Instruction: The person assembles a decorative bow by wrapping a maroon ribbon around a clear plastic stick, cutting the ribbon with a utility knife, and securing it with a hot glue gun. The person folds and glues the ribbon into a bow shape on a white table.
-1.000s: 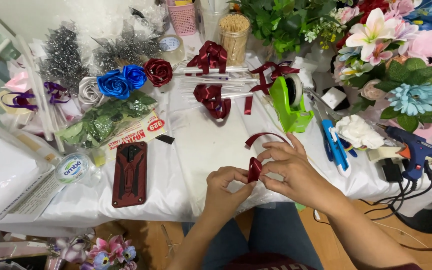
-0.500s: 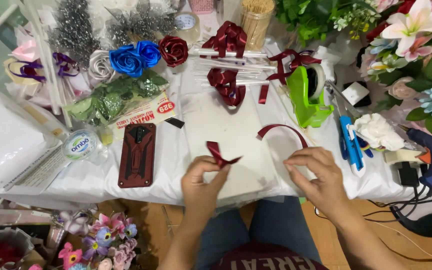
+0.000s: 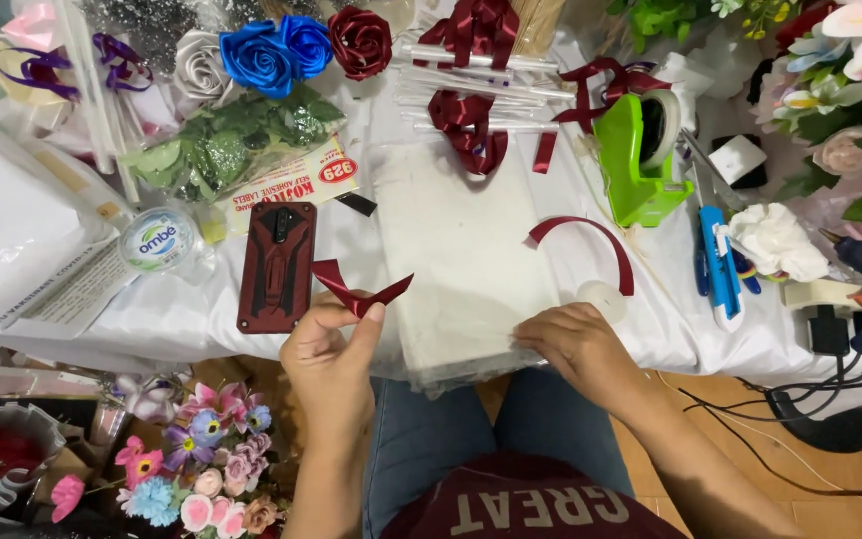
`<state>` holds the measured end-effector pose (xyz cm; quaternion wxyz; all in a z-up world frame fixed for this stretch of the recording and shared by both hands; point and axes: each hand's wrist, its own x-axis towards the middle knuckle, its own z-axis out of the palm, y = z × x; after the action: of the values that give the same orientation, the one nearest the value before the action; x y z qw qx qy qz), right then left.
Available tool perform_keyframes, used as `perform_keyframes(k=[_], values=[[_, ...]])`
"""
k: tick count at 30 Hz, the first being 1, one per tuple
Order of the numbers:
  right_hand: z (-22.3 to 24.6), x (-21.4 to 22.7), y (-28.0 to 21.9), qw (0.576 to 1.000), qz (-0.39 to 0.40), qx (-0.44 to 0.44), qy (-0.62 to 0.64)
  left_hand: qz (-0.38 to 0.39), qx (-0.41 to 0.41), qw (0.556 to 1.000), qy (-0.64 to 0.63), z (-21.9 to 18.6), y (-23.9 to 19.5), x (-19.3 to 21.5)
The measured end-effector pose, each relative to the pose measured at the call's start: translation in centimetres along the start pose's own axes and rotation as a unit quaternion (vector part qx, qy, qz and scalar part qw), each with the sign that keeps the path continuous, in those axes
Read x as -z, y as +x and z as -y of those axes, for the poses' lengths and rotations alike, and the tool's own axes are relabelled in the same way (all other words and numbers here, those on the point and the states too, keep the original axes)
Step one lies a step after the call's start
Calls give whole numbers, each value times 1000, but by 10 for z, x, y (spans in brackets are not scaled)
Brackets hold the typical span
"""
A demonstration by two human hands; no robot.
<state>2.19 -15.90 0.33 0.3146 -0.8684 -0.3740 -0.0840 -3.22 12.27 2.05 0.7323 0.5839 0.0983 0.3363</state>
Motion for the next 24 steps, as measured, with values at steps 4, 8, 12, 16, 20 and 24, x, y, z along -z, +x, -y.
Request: perform_keyframes(k=[4,8,12,16,20,24], values=[[-15,-11,-13,1000,-24,14,-9,-3,-2,1000,-11,3,-1,6],[32,7,11,993,2,86,-86,-4,-5,1000,-19,0,-2,7],[1,-18,-11,979,34,139,-148,0,18,1000,-22,-22,-5,6],[5,-20,-4,970,-4,180,-162,-5,6,1000,-26,-25,-5,8],[0,-27,-9,969,-5,185,-162,2,24,1000,2,-28,-6,14],[5,-31,-11,974,-48,178,-132,-3,23,1000,10,-28,-8,17]])
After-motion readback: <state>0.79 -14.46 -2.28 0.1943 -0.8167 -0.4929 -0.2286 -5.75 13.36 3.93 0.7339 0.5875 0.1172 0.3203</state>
